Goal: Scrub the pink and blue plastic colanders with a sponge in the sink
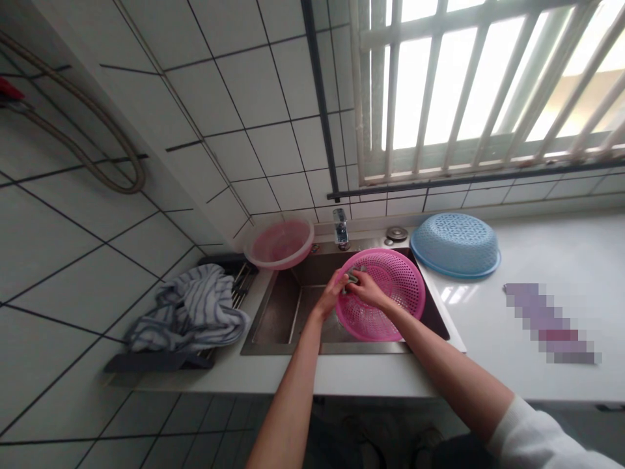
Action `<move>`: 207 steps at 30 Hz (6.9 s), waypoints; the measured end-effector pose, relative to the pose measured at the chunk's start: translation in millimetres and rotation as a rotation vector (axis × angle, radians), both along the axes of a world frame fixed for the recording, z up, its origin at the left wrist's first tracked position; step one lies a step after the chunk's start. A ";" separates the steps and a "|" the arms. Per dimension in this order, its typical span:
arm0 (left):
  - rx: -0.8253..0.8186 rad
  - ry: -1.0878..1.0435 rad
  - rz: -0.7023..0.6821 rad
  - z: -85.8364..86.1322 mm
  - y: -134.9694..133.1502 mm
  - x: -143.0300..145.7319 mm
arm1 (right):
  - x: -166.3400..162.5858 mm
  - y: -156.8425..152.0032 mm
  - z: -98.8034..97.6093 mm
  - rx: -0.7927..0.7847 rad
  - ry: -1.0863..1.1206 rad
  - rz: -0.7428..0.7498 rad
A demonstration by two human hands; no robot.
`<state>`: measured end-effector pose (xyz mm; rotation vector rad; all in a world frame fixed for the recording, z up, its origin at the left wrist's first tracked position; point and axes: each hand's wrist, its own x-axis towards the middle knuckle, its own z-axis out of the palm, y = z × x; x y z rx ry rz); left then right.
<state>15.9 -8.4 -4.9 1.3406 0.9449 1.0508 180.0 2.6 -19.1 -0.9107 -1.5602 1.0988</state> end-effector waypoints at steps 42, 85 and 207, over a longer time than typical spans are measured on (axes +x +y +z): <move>-0.073 0.003 0.051 5.1 -0.8 -2.1 | -6.0 -7.6 6.9 -0.048 -0.024 0.165; 0.064 0.044 -0.064 1.8 2.0 -0.4 | 0.8 7.0 -15.9 -0.030 -0.166 -0.280; 0.057 0.044 -0.030 2.3 1.7 0.6 | 2.8 6.0 -4.6 -0.068 0.011 0.022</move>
